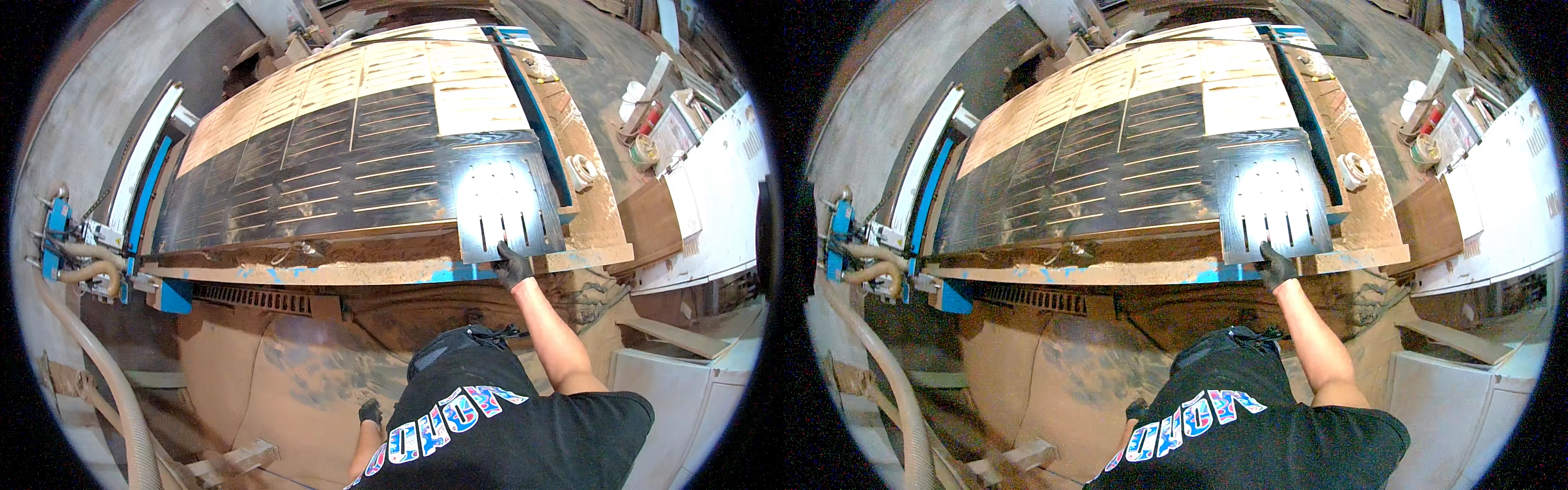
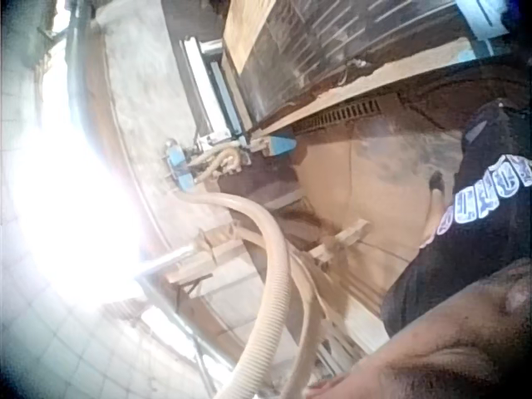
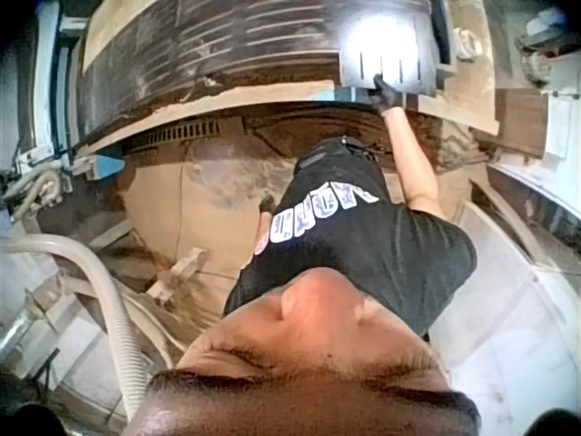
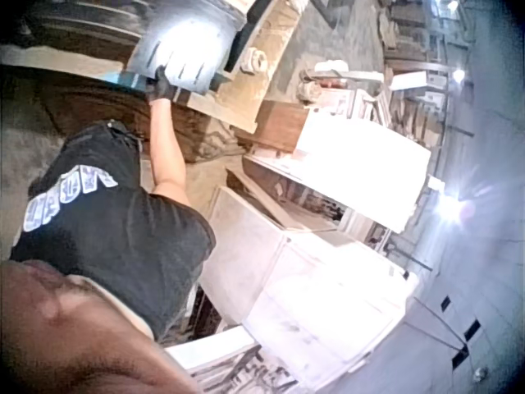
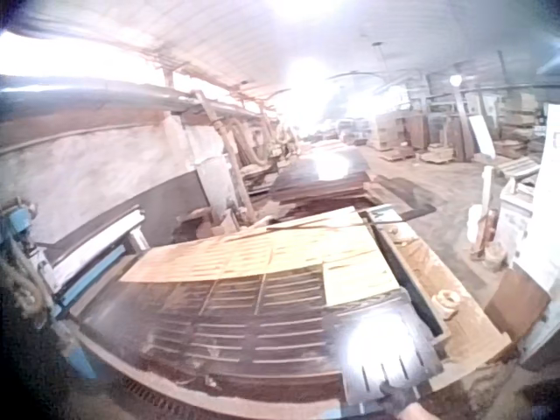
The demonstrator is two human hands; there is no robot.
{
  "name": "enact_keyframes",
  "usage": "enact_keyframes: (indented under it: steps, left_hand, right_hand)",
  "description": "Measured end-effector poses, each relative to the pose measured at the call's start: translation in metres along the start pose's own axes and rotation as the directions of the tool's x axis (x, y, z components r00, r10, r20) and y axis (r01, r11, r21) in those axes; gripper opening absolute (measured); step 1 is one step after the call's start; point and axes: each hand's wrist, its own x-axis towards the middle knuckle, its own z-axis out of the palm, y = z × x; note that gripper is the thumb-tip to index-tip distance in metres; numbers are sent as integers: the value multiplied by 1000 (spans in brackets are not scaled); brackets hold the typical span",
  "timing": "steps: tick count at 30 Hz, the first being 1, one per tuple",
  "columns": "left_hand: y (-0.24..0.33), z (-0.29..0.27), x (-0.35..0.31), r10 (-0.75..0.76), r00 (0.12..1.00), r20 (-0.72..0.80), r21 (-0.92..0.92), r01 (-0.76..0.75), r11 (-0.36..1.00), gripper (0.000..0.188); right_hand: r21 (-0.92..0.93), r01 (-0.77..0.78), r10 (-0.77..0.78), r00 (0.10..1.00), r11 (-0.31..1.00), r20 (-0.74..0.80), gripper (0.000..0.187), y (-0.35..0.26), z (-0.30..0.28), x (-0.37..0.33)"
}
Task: The person uses a tool to scrape along the edges of a CNC machine table and then picks up and stacks finished wood pieces.
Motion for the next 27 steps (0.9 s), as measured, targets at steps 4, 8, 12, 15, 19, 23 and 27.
enact_keyframes:
  steps: [4, 8, 12, 15, 19, 23, 27]
  left_hand:
    - [11, 5, 12, -8, 999, 43, 84, 4, 996, 10]
    - [32, 12, 30, -8, 995, 101, 163, -8, 987, 12]
    - [53, 17, 40, -39, 986, 163, 165, 11, 986, 14]
    - [76, 35, 12, 171, 984, 57, 312, -181, 933, 14]
    - [102, 58, -7, 217, 975, 39, 397, -214, 892, 16]
    - [98, 52, 8, 232, 958, 167, 444, -283, 850, 18]
    - [106, 66, 4, 197, 969, 147, 519, -245, 819, 18]
  right_hand:
    - [-254, -128, 129, 992, 959, -12, 32, -2, 0, -13]
    - [-379, -13, 54, 994, 925, 99, 36, -6, -3, -19]
    - [-366, -35, 71, 994, 930, 88, 35, -19, 8, -38]
    - [-426, 17, 19, 997, 904, 81, 34, -28, 9, -42]
    - [-560, 18, 19, 998, 829, 59, 36, -31, -11, -29]
    - [-558, -1, 28, 999, 830, 41, 36, -37, 9, -38]
    - [-480, 15, 4, 999, 877, 38, 33, -31, 6, -37]
